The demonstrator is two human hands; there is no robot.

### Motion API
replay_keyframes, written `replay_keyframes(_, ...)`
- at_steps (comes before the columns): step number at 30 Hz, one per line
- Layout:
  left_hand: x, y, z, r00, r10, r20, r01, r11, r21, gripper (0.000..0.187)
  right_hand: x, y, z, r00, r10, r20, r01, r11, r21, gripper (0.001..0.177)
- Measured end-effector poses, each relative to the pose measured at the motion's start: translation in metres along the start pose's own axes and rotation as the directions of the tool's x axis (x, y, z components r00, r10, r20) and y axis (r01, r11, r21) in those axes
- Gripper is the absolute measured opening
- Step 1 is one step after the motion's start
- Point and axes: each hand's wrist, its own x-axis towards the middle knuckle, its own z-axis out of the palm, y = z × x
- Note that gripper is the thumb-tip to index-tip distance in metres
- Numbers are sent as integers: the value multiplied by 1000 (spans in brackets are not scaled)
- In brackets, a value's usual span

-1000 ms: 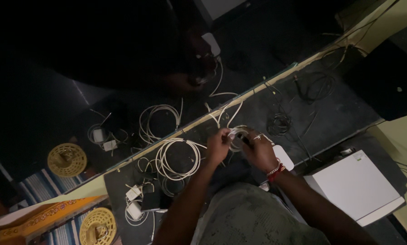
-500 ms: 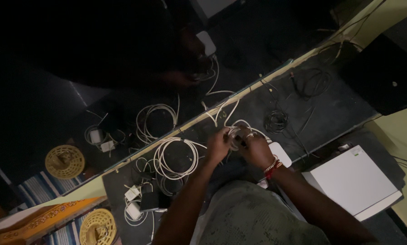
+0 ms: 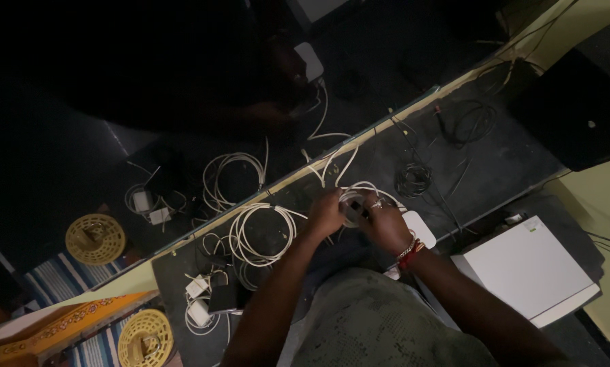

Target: The person untangles and coils a long white cable by hand over a desk cluttered with other electronic accessories and wires.

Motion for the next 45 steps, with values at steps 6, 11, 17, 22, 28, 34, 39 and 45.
replay_keyframes(6, 5, -15, 12, 997, -83, 9, 83, 997, -4, 24, -8, -8, -9, 997, -19, -70, 26, 994, 103, 48)
replay_keyframes(11, 6, -13, 15, 989, 95, -111, -88, 994, 66, 31, -14, -18, -23, 981, -90, -172, 115, 983, 141, 44)
replay_keyframes(17, 4, 1, 11, 999, -28, -31, 24, 994, -106, 30, -23, -29, -36, 995, 53, -88, -42, 991, 124, 53)
replay_keyframes(22, 5, -3, 2, 995, -95, 26, 98, 986, -135, 36, -24, -21, -32, 979, -101, -180, 120, 988, 96, 40)
replay_keyframes(28, 4, -6, -5, 989, -111, 97, 130, 966, -222, 36, -21, -26, -35, 985, -58, -161, 81, 987, 141, 39)
replay_keyframes(34, 8, -17, 1, 952, -175, 250, 261, 891, -370, 35, -24, -27, -38, 989, -38, -142, 56, 991, 122, 32)
replay_keyframes(39, 8, -27, 12, 958, -97, 271, 219, 856, -469, 32, -24, -20, -31, 989, -31, -142, 45, 995, 94, 32)
replay_keyframes(45, 3, -23, 6, 971, -118, 207, 192, 904, -382, 32, -26, -32, -39, 989, -2, -146, 20, 993, 121, 39)
